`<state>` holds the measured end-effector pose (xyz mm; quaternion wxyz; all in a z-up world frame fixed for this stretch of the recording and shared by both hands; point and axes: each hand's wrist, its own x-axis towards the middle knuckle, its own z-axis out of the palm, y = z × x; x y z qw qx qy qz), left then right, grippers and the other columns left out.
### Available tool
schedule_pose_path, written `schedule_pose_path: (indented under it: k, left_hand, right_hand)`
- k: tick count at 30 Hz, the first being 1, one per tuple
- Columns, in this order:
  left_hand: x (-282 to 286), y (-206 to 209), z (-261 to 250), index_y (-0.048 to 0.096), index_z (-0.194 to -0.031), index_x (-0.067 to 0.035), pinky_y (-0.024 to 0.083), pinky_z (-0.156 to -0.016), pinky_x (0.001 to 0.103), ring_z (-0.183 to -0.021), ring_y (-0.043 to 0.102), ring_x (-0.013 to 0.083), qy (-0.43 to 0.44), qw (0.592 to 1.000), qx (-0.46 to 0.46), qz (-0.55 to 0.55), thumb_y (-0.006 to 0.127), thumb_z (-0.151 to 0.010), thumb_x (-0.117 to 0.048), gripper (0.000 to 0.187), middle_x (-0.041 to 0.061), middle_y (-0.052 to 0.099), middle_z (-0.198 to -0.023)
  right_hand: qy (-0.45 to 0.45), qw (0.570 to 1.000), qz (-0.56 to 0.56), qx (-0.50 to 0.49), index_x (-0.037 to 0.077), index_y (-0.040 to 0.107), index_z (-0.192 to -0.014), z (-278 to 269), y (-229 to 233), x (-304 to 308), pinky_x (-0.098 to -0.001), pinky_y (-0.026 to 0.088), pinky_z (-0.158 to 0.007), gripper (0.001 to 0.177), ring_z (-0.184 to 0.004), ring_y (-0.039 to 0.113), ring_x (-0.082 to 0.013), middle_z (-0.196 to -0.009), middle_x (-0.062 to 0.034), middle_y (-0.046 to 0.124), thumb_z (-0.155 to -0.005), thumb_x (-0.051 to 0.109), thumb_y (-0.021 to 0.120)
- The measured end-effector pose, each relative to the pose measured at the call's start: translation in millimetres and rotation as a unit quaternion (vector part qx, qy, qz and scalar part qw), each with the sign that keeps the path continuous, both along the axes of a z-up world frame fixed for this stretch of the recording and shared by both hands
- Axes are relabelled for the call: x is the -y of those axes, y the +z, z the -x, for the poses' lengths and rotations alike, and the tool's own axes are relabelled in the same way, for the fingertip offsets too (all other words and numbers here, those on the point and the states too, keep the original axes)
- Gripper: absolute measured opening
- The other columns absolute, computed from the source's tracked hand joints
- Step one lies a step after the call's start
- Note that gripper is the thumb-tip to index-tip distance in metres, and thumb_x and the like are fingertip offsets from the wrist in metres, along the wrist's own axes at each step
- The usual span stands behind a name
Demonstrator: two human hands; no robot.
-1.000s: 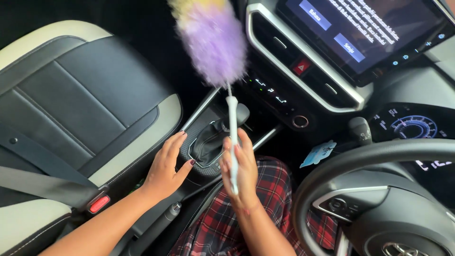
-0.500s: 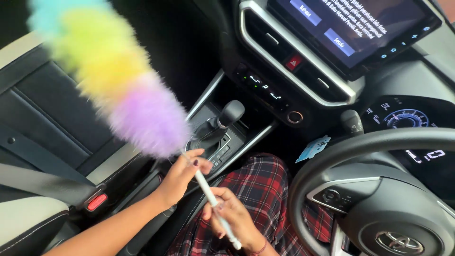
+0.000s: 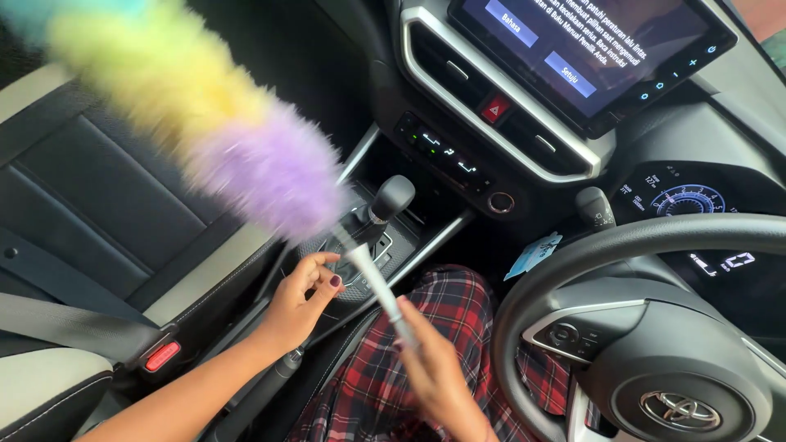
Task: Dusting various surfaces within a car interior using a colorful duster.
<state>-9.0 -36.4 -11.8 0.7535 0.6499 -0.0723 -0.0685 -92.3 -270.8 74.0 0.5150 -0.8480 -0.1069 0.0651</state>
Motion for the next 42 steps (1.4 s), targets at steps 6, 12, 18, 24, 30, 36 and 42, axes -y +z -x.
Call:
schedule_pose_path:
  k: [6,12,18,24,30,36,42]
  left_hand:
    - [0.7,-0.3,4.2,0.052,-0.137,-0.001,0.053,-0.090,0.032,-0.088,0.069,0.0148,-0.019,0.996,0.029,-0.079,0.062,-0.097,-0.023,0.047,0.004,0.072,-0.091]
    - [-0.6,-5.4,2.6,0.053,-0.138,-0.003,0.055,-0.089,0.033,-0.089,0.071,0.0150,-0.019,0.994,0.016,-0.104,0.062,-0.095,-0.022,0.047,0.003,0.074,-0.094]
    - [-0.7,-4.7,2.0,0.053,-0.138,-0.004,0.055,-0.091,0.033,-0.090,0.072,0.0154,-0.018,0.992,0.025,-0.125,0.062,-0.095,-0.020,0.047,0.003,0.074,-0.094]
    - [0.3,-0.8,3.3,0.053,-0.138,-0.004,0.052,-0.094,0.034,-0.093,0.072,0.0157,-0.024,0.990,0.007,-0.136,0.062,-0.095,-0.019,0.046,0.004,0.075,-0.095]
    - [0.7,-5.2,2.3,0.054,-0.137,-0.004,0.054,-0.090,0.033,-0.090,0.072,0.0155,-0.025,0.991,0.009,-0.133,0.062,-0.094,-0.019,0.047,0.003,0.075,-0.094]
    - [-1.7,-9.2,-0.5,0.054,-0.137,-0.005,0.055,-0.089,0.032,-0.090,0.072,0.0145,-0.022,0.990,0.009,-0.139,0.062,-0.094,-0.019,0.047,0.003,0.074,-0.093]
    - [-3.9,-7.6,-1.1,0.054,-0.137,-0.004,0.055,-0.088,0.032,-0.090,0.071,0.0148,-0.026,0.991,0.006,-0.131,0.062,-0.094,-0.020,0.046,0.003,0.074,-0.094]
  right_hand:
    - [-0.190,0.981,0.031,-0.018,0.009,0.039,-0.160,-22.5,6.2,12.0,-0.0238,0.049,-0.071,0.064,-0.081,0.055,-0.0091,-0.098,-0.0058,0.063,-0.098,0.002,0.055]
    - [-0.135,0.987,-0.074,-0.040,0.006,0.041,-0.156,-15.2,-4.5,20.5,-0.0206,0.048,-0.086,0.060,-0.097,0.058,-0.0060,-0.113,-0.0023,0.065,-0.098,0.002,0.054]
    - [-0.206,0.977,-0.053,0.035,0.008,0.035,-0.159,-12.5,-16.0,27.3,-0.0208,0.047,-0.084,0.064,-0.093,0.055,-0.0054,-0.110,-0.0008,0.061,-0.098,0.002,0.053]
    - [-0.205,0.978,-0.019,-0.037,0.012,0.035,-0.160,-14.3,-25.4,21.9,-0.0211,0.046,-0.072,0.066,-0.079,0.051,-0.0049,-0.103,0.0005,0.062,-0.097,0.003,0.053]
    - [-0.173,0.981,-0.090,0.006,0.006,0.042,-0.154,-10.0,-12.5,22.2,-0.0201,0.047,-0.080,0.059,-0.092,0.055,-0.0033,-0.118,-0.0001,0.065,-0.097,0.002,0.056]
    - [-0.204,0.974,-0.094,0.024,0.009,0.039,-0.159,-25.0,-9.6,16.2,-0.0181,0.041,-0.066,0.062,-0.075,0.046,-0.0012,-0.091,0.0047,0.056,-0.099,0.005,0.055]
    - [-0.163,0.974,-0.131,-0.091,0.012,0.037,-0.160,-23.3,-21.7,12.0,-0.0183,0.034,-0.053,0.063,-0.062,0.038,-0.0003,-0.077,0.0086,0.048,-0.099,0.008,0.053]
